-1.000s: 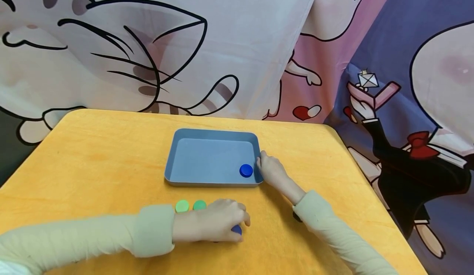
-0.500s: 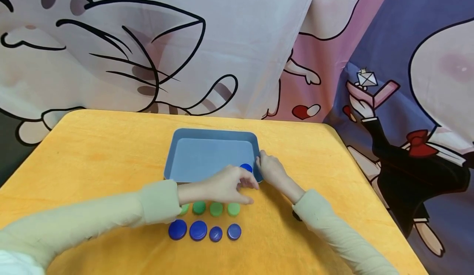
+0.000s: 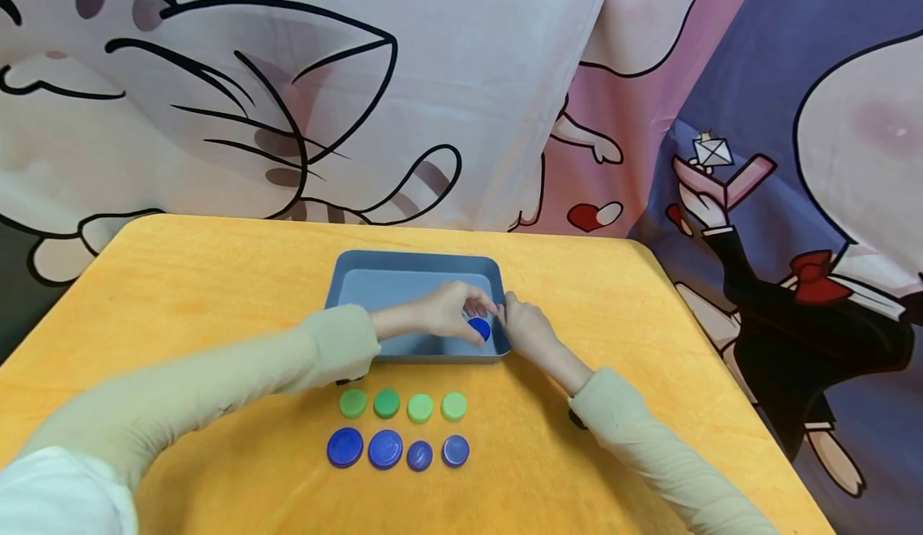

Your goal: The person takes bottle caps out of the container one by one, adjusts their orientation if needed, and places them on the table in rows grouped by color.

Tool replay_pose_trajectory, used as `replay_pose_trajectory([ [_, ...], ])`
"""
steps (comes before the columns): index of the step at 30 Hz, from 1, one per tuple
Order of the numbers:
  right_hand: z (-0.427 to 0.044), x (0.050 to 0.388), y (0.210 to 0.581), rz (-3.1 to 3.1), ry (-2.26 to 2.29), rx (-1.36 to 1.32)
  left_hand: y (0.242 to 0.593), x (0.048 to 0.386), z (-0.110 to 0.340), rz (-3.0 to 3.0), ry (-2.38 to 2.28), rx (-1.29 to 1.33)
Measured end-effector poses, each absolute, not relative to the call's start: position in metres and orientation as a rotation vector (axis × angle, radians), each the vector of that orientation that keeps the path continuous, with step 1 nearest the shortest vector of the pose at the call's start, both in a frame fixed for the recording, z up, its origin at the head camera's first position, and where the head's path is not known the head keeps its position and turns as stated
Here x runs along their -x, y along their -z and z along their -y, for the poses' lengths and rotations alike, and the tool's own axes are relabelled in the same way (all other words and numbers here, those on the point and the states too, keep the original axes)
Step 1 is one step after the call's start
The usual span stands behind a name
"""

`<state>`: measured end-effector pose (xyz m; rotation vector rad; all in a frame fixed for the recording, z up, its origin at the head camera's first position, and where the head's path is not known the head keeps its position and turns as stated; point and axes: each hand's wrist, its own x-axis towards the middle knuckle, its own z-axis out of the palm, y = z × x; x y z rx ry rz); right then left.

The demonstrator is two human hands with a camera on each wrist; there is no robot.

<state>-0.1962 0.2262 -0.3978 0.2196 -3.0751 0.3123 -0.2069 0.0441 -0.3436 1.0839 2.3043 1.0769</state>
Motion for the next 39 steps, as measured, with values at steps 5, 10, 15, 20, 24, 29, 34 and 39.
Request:
replay_pose_trajectory([
  [5, -0.226, 0.196, 0.397, 3.093, -0.321, -0.197, 0.342, 0.233, -0.051, -2.266, -0.979, -1.144],
  [10, -0.225, 0.197, 0.397, 3.123, -0.333, -0.178, 0.344, 0.255, -0.056, -2.197, -0.929, -1.141],
  [15, -0.225, 0.198, 0.397, 3.134, -0.345, -0.152, 0.352, 0.27, -0.061, -2.166, -0.839, -1.124],
  [20, -0.224, 0.198, 0.397, 3.146, -0.345, -0.138, 0.365, 0.277, -0.063, -2.169, -0.73, -1.169],
  [24, -0.225, 0.198, 0.396, 3.156, -0.335, -0.134, 0.372, 0.277, -0.064, -2.153, -0.69, -1.221],
  [29, -0.224, 0.198, 0.394, 3.144, -0.321, -0.154, 0.374, 0.272, -0.064, -2.156, -0.691, -1.235],
  [34, -0.224, 0.198, 0.395, 3.155, -0.324, -0.156, 0.377, 0.268, -0.066, -2.197, -0.684, -1.233],
  [39, -0.225, 0.197, 0.396, 3.149, -0.337, -0.167, 0.382, 0.266, -0.067, -2.245, -0.653, -1.26],
])
